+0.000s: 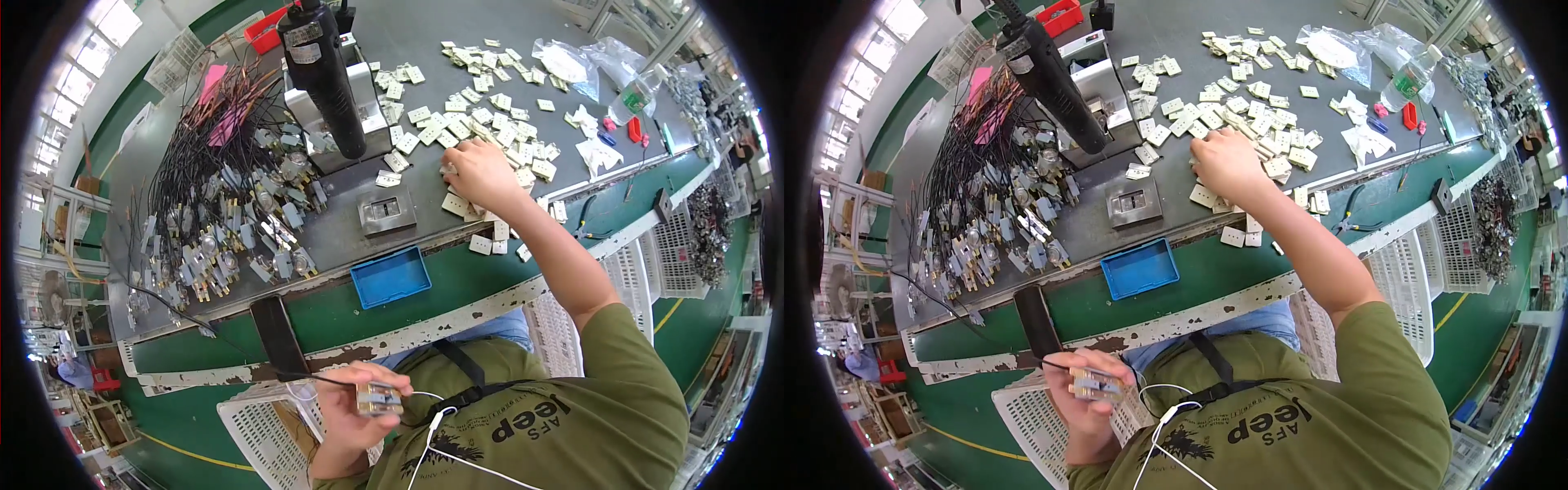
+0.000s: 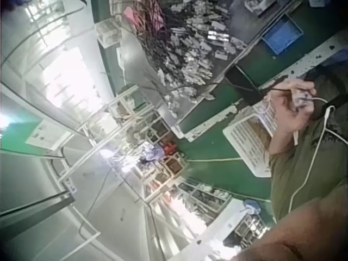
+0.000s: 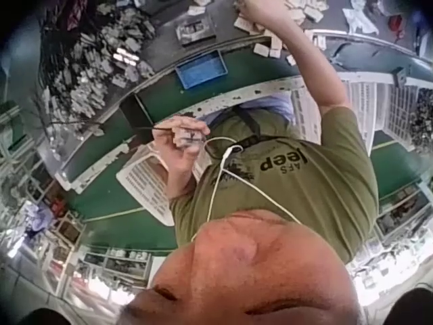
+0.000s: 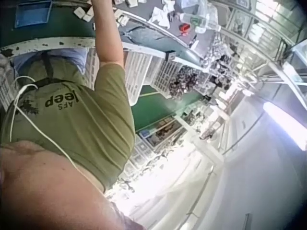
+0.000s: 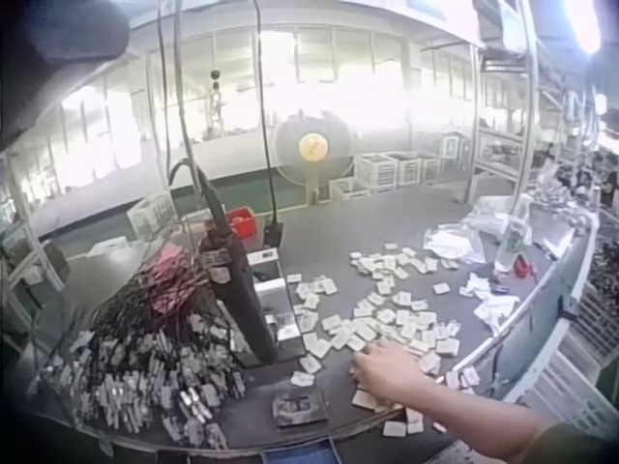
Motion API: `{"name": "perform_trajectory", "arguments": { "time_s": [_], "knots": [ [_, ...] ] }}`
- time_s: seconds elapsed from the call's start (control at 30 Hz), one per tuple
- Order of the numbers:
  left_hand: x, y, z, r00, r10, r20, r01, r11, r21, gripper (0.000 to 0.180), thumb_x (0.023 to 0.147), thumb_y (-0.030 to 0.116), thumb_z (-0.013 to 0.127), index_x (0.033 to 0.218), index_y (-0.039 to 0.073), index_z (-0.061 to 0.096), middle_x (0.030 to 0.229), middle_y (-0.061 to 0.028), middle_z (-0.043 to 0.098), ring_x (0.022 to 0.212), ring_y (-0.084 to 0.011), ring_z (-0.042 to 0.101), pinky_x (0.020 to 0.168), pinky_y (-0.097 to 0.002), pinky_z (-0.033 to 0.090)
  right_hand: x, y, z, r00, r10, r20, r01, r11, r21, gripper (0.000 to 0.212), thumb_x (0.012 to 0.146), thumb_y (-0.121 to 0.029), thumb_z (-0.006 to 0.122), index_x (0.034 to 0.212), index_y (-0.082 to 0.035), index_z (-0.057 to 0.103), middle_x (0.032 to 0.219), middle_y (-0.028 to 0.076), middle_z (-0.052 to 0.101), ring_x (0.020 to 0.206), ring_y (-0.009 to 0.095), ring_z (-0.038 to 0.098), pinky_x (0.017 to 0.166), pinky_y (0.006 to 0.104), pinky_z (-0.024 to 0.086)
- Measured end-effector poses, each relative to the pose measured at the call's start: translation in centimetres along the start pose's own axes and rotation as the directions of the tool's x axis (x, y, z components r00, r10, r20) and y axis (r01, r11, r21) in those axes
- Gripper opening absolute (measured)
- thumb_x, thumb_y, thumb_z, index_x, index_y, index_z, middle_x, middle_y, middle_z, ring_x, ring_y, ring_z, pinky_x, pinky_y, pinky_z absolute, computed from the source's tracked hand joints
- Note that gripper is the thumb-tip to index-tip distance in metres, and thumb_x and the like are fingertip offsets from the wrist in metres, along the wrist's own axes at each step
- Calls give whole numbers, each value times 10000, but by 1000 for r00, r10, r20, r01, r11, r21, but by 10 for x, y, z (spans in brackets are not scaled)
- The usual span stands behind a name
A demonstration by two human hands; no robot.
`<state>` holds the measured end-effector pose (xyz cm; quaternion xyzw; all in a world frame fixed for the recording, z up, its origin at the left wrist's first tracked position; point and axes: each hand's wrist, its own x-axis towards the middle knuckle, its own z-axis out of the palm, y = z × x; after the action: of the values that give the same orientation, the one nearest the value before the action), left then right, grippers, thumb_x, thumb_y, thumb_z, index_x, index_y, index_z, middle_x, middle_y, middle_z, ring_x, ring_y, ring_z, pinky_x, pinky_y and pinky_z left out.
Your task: Assembling electronic components by attaching wires and small connectors at a factory workstation.
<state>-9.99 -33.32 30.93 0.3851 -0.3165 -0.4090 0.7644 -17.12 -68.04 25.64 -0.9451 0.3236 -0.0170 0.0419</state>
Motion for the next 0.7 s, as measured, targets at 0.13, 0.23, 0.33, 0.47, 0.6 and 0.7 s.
{"name": "perform_trajectory", "arguments": {
  "time_s": [0.13, 0.23, 0.33, 0.47, 0.6, 0.7],
  "knots": [
    [9, -5, -15, 992, -36, -118, 52, 989, 137, 545, 802, 127, 749, 1207, 51, 393, 1023, -213, 613, 869, -248, 642, 756, -360, 542, -2, 4, 3, 992, -21, -121, 53, 962, 268, 366, 768, -170, 681, 1119, -102, 599, 1065, 120, 571, 956, 288, 595, 839, 376, 486],
    [21, -16, -25, 996, -18, -93, 30, 991, 129, 513, 854, 166, 700, 1233, 40, 378, 1028, -196, 609, 867, -212, 624, 765, -332, 523, -13, -1, -3, 988, -3, -156, 56, 941, 333, 387, 769, -145, 669, 1143, -103, 577, 1032, 113, 541, 900, 250, 598, 802, 356, 494],
    [27, -20, -31, 994, -36, -108, 47, 993, 107, 479, 893, 178, 653, 1254, 44, 369, 1048, -178, 598, 879, -198, 607, 787, -322, 503, -27, -18, -16, 961, -43, -273, 195, 805, 560, 352, 753, -65, 688, 1083, -45, 569, 947, 88, 532, 802, 185, 581, 742, 290, 484],
    [29, -27, -28, 992, -64, -107, 73, 993, 88, 480, 907, 148, 627, 1285, 37, 352, 1146, -170, 545, 907, -204, 605, 812, -322, 491, -63, -68, -51, 928, -205, -312, 373, 481, 793, 294, 725, 59, 714, 969, -38, 583, 866, 62, 623, 690, 119, 590, 604, 260, 485],
    [36, -33, -18, 995, -41, -91, 49, 995, 88, 537, 913, 145, 621, 1344, 20, 326, 1246, -152, 473, 976, -200, 594, 832, -326, 489, -80, -111, -51, 689, -322, -649, 708, 491, 508, 287, 716, 38, 731, 981, -46, 658, 950, 121, 693, 681, 218, 674, 547, 288, 536],
    [41, -34, -17, 987, 42, -153, -11, 980, 199, 584, 921, 165, 617, 1379, -5, 296, 1236, -124, 488, 1046, -187, 570, 863, -331, 482, -89, -123, -58, 762, -441, -474, 647, 538, 540, 459, 697, 24, 706, 1144, -46, 632, 1063, 129, 679, 732, 255, 686, 576, 304, 549]
  ]
}}
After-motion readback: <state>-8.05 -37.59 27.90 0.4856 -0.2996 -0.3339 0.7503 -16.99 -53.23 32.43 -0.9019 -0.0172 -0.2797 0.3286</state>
